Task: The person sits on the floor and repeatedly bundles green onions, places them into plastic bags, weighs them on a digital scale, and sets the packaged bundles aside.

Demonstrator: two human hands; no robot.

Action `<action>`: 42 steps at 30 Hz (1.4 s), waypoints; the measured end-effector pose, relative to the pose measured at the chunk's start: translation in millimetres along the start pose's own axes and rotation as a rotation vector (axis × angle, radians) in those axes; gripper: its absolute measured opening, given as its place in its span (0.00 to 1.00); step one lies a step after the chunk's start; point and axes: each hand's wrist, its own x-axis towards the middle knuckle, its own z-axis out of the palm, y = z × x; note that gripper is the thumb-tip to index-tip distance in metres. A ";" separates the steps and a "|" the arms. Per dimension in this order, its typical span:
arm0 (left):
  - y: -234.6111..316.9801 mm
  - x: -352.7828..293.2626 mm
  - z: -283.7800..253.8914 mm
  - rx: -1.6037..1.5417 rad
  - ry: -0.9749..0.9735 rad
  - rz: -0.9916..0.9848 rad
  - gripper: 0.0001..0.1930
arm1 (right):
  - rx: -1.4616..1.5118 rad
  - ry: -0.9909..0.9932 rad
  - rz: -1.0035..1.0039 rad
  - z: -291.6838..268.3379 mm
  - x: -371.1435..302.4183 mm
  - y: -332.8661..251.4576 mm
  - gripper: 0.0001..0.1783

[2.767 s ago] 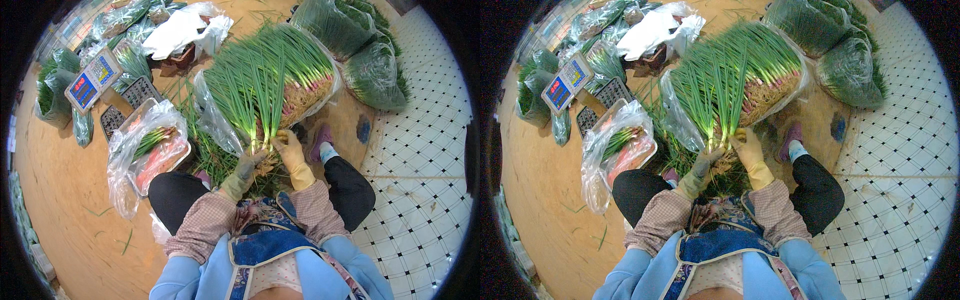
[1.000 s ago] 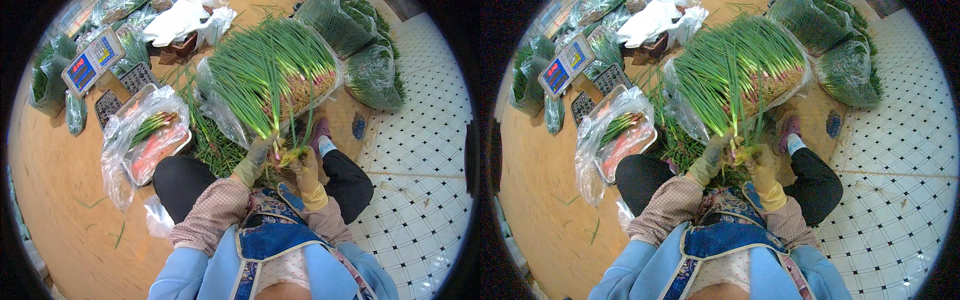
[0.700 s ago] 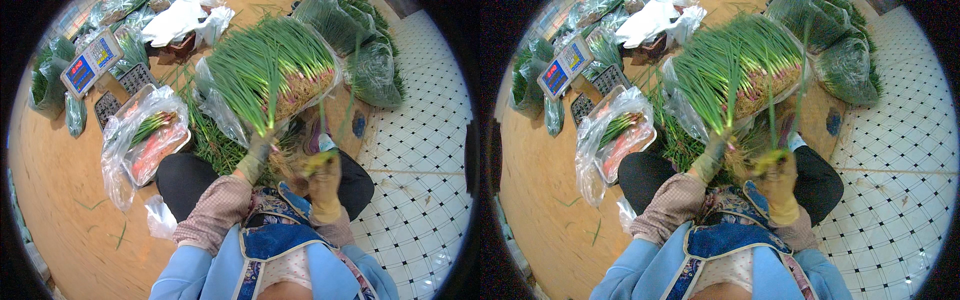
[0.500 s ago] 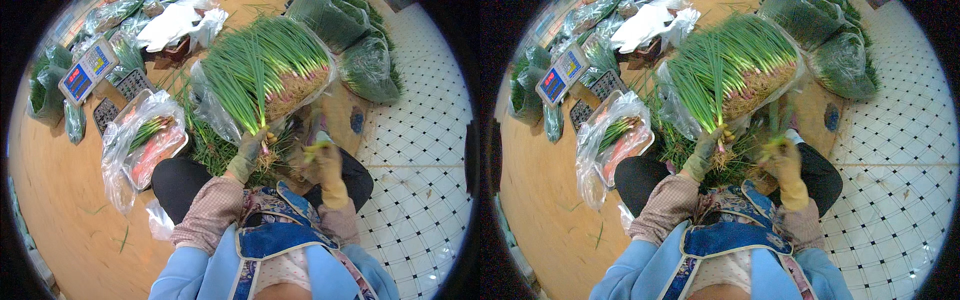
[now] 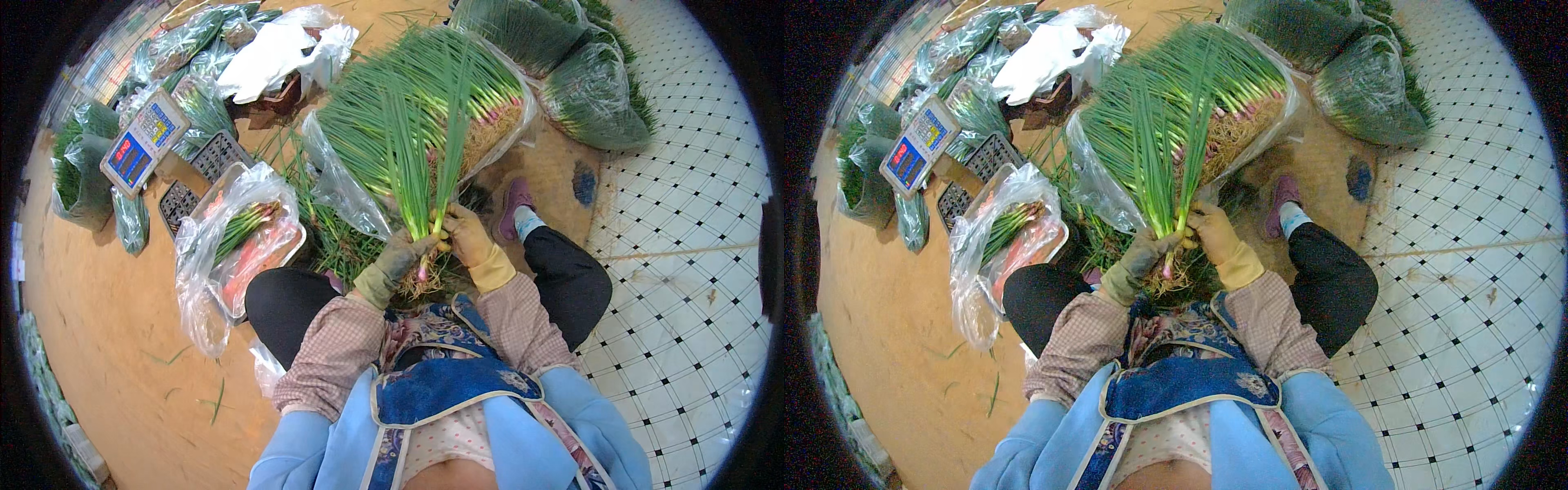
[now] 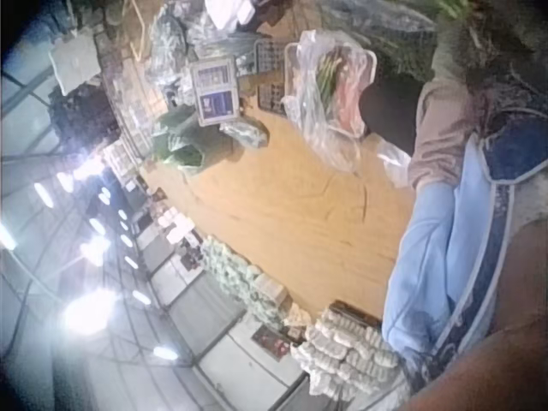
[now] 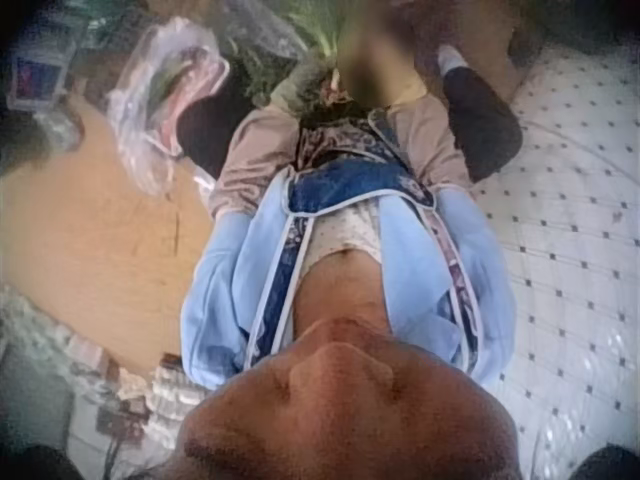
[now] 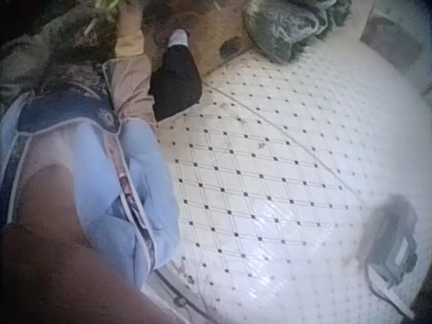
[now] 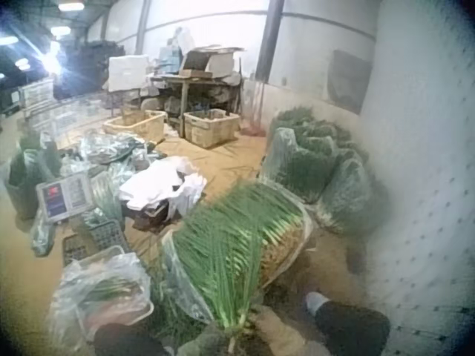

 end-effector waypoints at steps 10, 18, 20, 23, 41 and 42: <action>3.4 -2.1 2.5 -0.036 -0.190 -0.065 0.14 | -1.026 0.212 -0.045 -38.9 -4.0 14.9 0.14; 8.4 -4.0 10.5 -0.093 -0.035 -0.267 0.18 | 0.099 -0.154 0.001 -6.8 -13.9 2.9 0.16; 1.9 4.3 -4.4 0.100 -0.131 -0.338 0.19 | 0.147 0.039 -0.060 -4.1 -9.0 10.5 0.15; -39.7 10.7 -10.1 0.734 0.142 0.350 0.21 | -0.441 0.084 -0.270 -18.2 2.1 22.9 0.14; -4.2 -9.1 4.6 -0.342 -0.021 -0.133 0.13 | -1.130 0.238 -0.311 30.3 -11.9 -13.5 0.15; -3.9 -10.5 4.1 -0.309 -0.011 -0.117 0.13 | -1.251 0.219 -0.350 33.5 -10.8 -16.1 0.16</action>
